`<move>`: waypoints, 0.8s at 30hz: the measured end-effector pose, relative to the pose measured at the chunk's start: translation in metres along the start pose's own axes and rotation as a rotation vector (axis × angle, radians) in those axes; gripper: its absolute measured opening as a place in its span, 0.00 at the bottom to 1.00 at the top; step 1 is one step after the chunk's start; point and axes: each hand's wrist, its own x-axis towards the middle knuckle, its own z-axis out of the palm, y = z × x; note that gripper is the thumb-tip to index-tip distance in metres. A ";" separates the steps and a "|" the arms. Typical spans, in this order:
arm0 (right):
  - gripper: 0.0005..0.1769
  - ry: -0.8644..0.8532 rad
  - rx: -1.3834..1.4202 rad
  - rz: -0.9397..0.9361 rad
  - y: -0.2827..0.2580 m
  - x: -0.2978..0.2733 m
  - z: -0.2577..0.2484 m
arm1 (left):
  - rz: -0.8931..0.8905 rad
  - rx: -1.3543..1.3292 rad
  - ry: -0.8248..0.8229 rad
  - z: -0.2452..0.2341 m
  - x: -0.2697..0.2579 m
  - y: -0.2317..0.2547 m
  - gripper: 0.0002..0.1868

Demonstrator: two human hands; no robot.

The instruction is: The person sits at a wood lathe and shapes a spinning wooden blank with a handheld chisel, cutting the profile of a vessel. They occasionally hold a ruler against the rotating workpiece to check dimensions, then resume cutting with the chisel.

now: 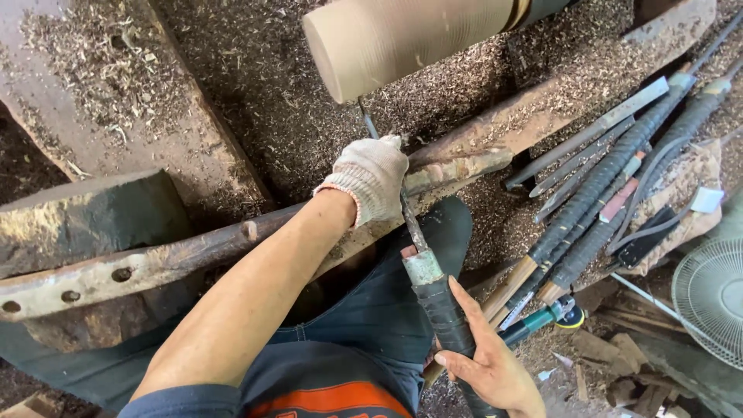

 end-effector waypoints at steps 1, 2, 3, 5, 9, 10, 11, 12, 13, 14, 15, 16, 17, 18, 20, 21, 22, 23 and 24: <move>0.61 0.006 -0.008 -0.009 0.002 0.000 0.003 | 0.010 -0.009 -0.006 0.000 0.001 0.000 0.18; 0.61 0.013 -0.016 -0.019 0.004 0.000 0.006 | 0.020 -0.017 -0.013 0.000 0.001 -0.001 0.18; 0.61 0.017 -0.011 -0.022 0.005 0.001 0.009 | 0.026 -0.013 -0.014 0.000 0.001 -0.001 0.18; 0.62 0.053 0.027 0.009 0.006 0.001 0.016 | 0.050 0.011 0.007 0.001 0.002 -0.002 0.16; 0.61 0.063 0.087 -0.015 0.013 0.001 0.027 | 0.062 0.048 -0.059 -0.004 0.002 0.000 0.16; 0.60 0.066 0.106 -0.036 0.013 0.001 0.031 | 0.064 0.048 -0.069 -0.007 0.002 0.000 0.17; 0.58 0.070 0.124 -0.056 0.012 0.001 0.034 | 0.065 0.048 -0.079 -0.009 0.001 0.001 0.18; 0.58 0.078 0.130 -0.058 0.014 0.002 0.037 | 0.074 0.051 -0.081 -0.010 0.000 0.000 0.18; 0.60 0.083 0.135 -0.051 0.015 0.002 0.040 | 0.078 0.037 -0.068 -0.011 -0.001 0.000 0.21; 0.62 0.089 0.137 -0.048 0.016 0.003 0.041 | 0.081 0.022 -0.051 -0.012 -0.001 0.000 0.24; 0.62 0.097 0.139 -0.051 0.016 0.002 0.044 | 0.090 0.025 -0.049 -0.010 0.001 -0.001 0.24; 0.60 0.099 0.164 -0.057 0.016 0.000 0.045 | 0.111 0.026 -0.024 -0.008 0.004 0.000 0.22; 0.58 0.101 0.189 -0.063 0.016 0.000 0.045 | 0.132 0.028 0.002 -0.007 0.007 0.000 0.20; 0.58 0.107 0.193 -0.062 0.010 -0.001 0.040 | 0.138 0.028 -0.001 -0.005 0.013 0.003 0.20; 0.63 0.129 0.143 0.030 0.000 0.000 0.028 | 0.100 0.040 -0.029 -0.002 0.025 0.007 0.20; 0.63 0.133 0.144 0.031 0.000 -0.001 0.024 | 0.105 0.039 -0.030 0.003 0.032 0.008 0.20; 0.60 0.132 0.120 -0.002 -0.001 -0.002 0.016 | 0.147 0.049 0.014 0.007 0.040 0.009 0.19; 0.57 0.132 0.096 -0.035 -0.003 -0.002 0.009 | 0.189 0.058 0.059 0.012 0.048 0.010 0.18; 0.57 0.123 0.084 -0.029 -0.004 -0.003 0.003 | 0.177 0.048 0.063 0.007 0.046 0.013 0.18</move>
